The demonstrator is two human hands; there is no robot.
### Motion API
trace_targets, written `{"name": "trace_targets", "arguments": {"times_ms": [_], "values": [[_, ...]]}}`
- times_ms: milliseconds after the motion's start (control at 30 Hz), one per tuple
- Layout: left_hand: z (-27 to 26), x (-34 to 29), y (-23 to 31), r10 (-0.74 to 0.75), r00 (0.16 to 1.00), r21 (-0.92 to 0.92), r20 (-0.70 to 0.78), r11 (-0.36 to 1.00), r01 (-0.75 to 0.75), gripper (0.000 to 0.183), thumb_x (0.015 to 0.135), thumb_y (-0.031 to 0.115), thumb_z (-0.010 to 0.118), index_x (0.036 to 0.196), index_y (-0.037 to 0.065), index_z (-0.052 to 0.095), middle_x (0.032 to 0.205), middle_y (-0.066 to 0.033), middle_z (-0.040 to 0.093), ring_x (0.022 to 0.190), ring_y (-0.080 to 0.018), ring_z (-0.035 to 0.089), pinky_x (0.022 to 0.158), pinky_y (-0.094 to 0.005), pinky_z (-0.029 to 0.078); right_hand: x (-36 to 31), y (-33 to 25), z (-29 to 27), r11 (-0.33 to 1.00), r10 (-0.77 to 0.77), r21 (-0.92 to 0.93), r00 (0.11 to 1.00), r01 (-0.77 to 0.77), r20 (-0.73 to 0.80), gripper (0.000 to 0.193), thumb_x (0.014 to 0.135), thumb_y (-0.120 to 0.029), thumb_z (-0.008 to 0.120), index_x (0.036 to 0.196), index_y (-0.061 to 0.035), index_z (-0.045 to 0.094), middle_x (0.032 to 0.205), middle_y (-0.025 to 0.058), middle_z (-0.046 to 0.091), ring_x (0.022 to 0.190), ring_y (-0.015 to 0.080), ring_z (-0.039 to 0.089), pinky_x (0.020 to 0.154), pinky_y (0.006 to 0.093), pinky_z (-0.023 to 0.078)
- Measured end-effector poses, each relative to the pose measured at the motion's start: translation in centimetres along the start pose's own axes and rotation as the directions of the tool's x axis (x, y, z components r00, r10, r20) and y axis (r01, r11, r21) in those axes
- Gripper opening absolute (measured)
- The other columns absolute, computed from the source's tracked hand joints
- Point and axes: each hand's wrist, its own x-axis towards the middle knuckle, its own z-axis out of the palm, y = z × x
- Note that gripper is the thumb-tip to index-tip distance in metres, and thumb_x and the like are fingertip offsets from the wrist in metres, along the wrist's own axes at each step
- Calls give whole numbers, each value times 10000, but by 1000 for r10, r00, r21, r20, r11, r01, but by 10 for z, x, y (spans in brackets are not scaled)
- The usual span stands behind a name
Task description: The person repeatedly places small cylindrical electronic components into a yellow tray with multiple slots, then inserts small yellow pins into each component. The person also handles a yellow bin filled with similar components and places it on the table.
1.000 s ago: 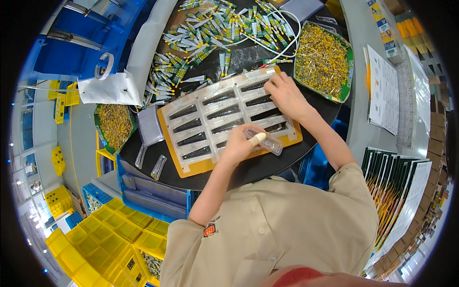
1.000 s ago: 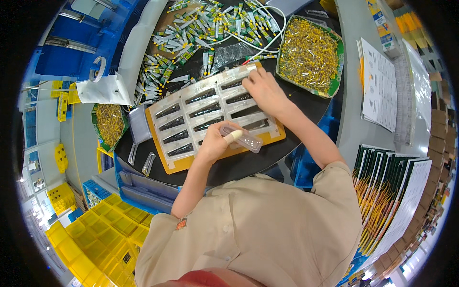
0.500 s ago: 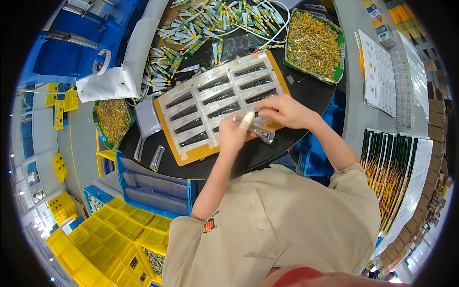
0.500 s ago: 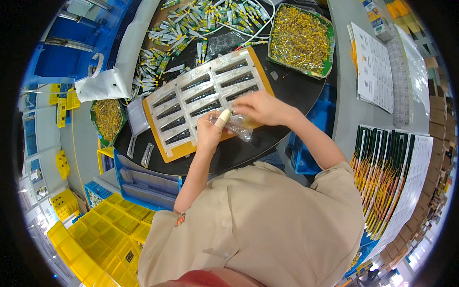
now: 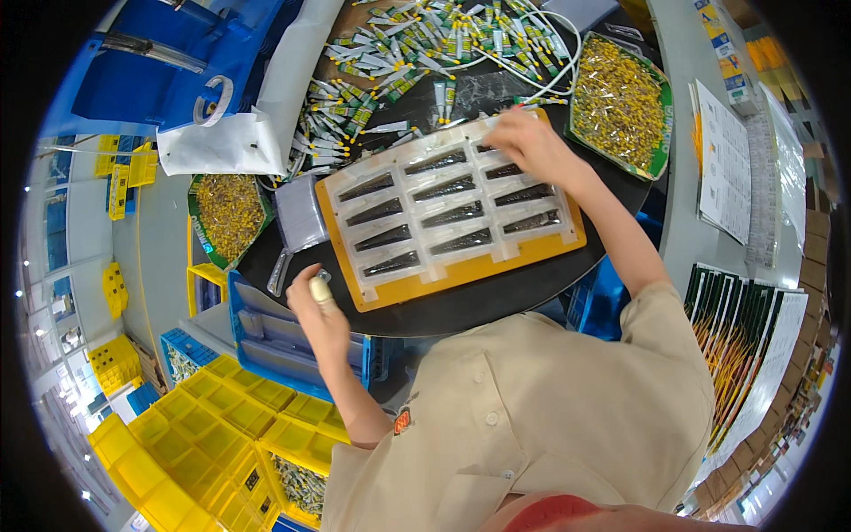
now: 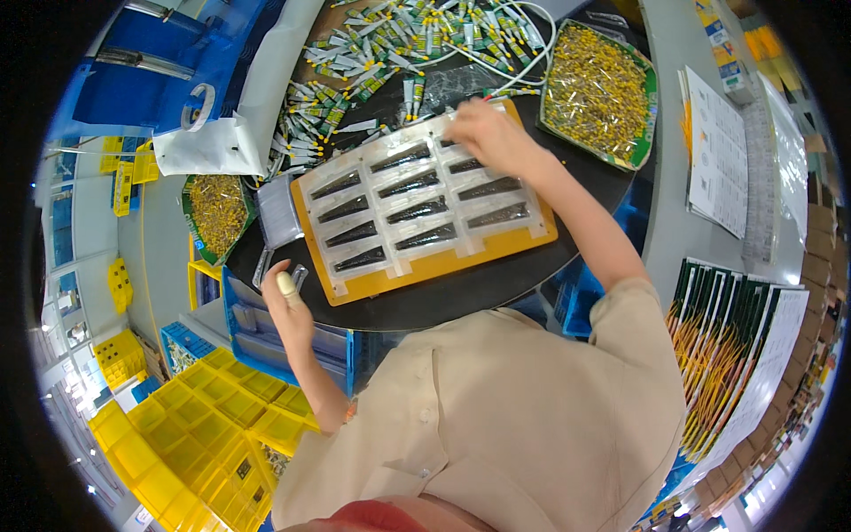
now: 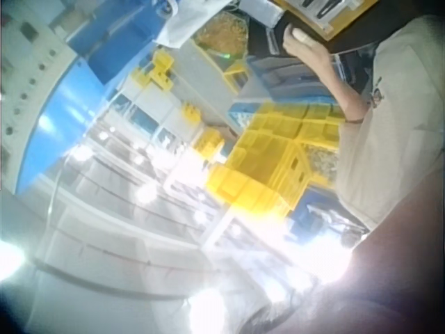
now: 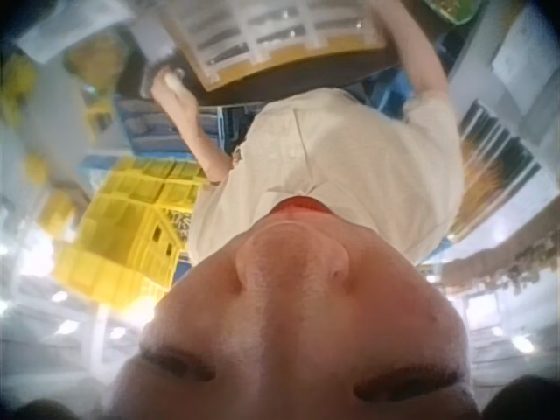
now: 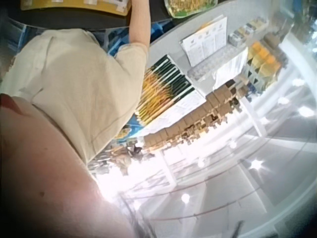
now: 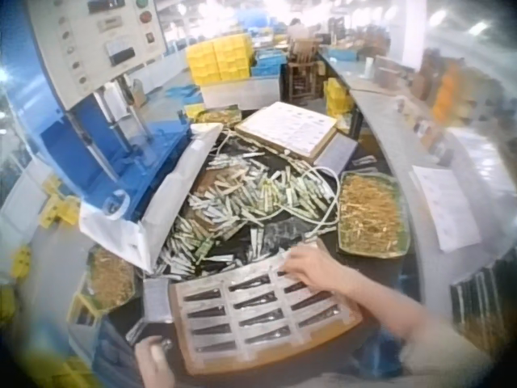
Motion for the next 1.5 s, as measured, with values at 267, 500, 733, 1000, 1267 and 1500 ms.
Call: {"name": "trace_targets", "arguments": {"times_ms": [267,500,733,1000,1267,1500], "values": [[60,1,-116,-191,981,317,-35,929,192,421,1002,364,461,1249,28,518,1144,-256,532,1079,-434,473,964,-525,344,107,85,50,923,-114,-359,990,138,88,182,788,-92,735,931,-95,622,1012,59,570,1043,279,546,898,401,440],[47,25,-70,-84,956,18,-282,996,93,436,1000,304,512,1290,-20,496,1243,-231,516,1173,-399,443,1041,-465,305,50,6,29,963,31,260,991,-65,132,171,861,-178,718,1018,-112,726,873,61,651,844,259,582,780,366,480],[114,167,-5,345,920,-133,-186,919,-371,241,834,168,712,1050,73,663,1046,-100,659,1041,-335,556,964,-455,389,75,3,66,997,-74,8,996,74,47,68,807,-163,742,848,-109,736,909,25,622,953,245,569,855,382,455],[165,224,11,392,908,66,151,912,-405,232,839,85,685,1071,93,680,1012,-111,643,984,-312,593,870,-420,469,141,33,85,916,148,-376,989,-142,-12,250,806,-215,744,1028,-131,666,902,47,632,1005,273,584,851,437,437],[59,112,-2,443,855,-474,272,834,-281,255,862,-16,642,1111,34,672,1039,-153,610,926,-297,631,784,-361,523,109,-56,96,960,-229,-139,968,242,101,180,771,-319,746,878,-176,721,835,-5,613,908,215,571,795,396,404],[55,83,-5,339,930,-466,142,852,-240,101,850,65,718,937,28,684,853,-91,675,755,-240,643,680,-320,503,155,-32,129,872,18,-490,1000,-6,20,210,787,-267,712,967,-160,698,920,19,641,996,254,585,822,431,415]]}}
